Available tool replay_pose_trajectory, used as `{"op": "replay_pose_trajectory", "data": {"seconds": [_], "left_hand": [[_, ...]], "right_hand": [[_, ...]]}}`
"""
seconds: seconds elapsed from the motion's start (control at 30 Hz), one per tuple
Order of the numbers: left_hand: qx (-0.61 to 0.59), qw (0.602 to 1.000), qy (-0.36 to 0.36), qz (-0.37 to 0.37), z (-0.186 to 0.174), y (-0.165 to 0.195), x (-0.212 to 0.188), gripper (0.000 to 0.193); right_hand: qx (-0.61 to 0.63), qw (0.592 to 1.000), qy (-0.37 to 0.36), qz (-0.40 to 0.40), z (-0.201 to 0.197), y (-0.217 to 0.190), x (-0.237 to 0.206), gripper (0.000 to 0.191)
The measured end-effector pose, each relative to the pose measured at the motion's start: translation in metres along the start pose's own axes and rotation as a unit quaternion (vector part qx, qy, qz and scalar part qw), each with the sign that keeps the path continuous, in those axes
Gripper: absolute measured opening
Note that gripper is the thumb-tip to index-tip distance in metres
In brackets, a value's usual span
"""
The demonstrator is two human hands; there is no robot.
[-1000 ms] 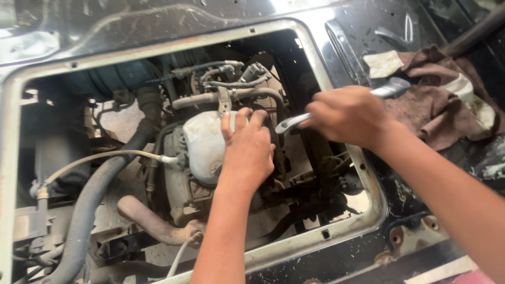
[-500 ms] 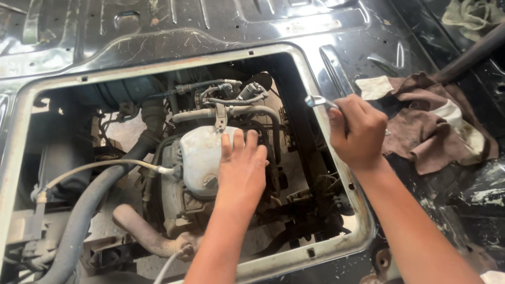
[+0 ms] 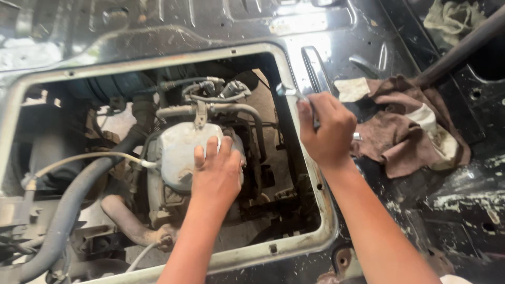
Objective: The person uses a wrench to tighten bolts on a car engine component, specifically the valve cover. They repeatedly adjust the wrench and apply force to secure the bolts in place.
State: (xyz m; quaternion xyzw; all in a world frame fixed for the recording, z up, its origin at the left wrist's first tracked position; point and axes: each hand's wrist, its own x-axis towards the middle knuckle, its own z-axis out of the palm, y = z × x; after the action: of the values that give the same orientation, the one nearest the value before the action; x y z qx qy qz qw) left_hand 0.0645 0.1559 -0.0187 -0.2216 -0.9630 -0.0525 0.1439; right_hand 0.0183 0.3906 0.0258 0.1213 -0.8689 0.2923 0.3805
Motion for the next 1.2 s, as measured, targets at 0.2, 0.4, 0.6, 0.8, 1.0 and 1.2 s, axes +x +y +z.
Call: {"op": "replay_pose_trajectory", "data": {"seconds": [0.2, 0.4, 0.6, 0.8, 1.0, 1.2], "left_hand": [[-0.007, 0.999, 0.020, 0.029, -0.019, -0.010, 0.008, 0.021], [-0.065, 0.998, -0.010, 0.011, -0.029, -0.015, 0.007, 0.028], [-0.135, 0.991, 0.008, 0.000, -0.032, -0.018, 0.009, 0.036], [-0.175, 0.983, 0.047, -0.009, -0.032, -0.021, 0.009, 0.047], [-0.257, 0.957, 0.136, -0.004, -0.046, -0.011, 0.018, 0.037], [-0.416, 0.889, 0.186, 0.046, -0.051, 0.009, 0.025, 0.042]], "right_hand": [[-0.022, 1.000, 0.010, -0.016, -0.002, -0.004, 0.001, 0.041], [-0.033, 0.999, -0.016, 0.009, 0.001, -0.003, -0.001, 0.042], [-0.044, 0.999, -0.028, 0.011, 0.001, -0.005, 0.001, 0.044], [-0.033, 0.999, -0.020, -0.002, 0.004, 0.009, -0.010, 0.040], [0.094, 0.993, -0.005, -0.075, 0.023, -0.004, -0.005, 0.025], [0.292, 0.955, 0.008, 0.047, 0.024, -0.088, -0.025, 0.008]]}}
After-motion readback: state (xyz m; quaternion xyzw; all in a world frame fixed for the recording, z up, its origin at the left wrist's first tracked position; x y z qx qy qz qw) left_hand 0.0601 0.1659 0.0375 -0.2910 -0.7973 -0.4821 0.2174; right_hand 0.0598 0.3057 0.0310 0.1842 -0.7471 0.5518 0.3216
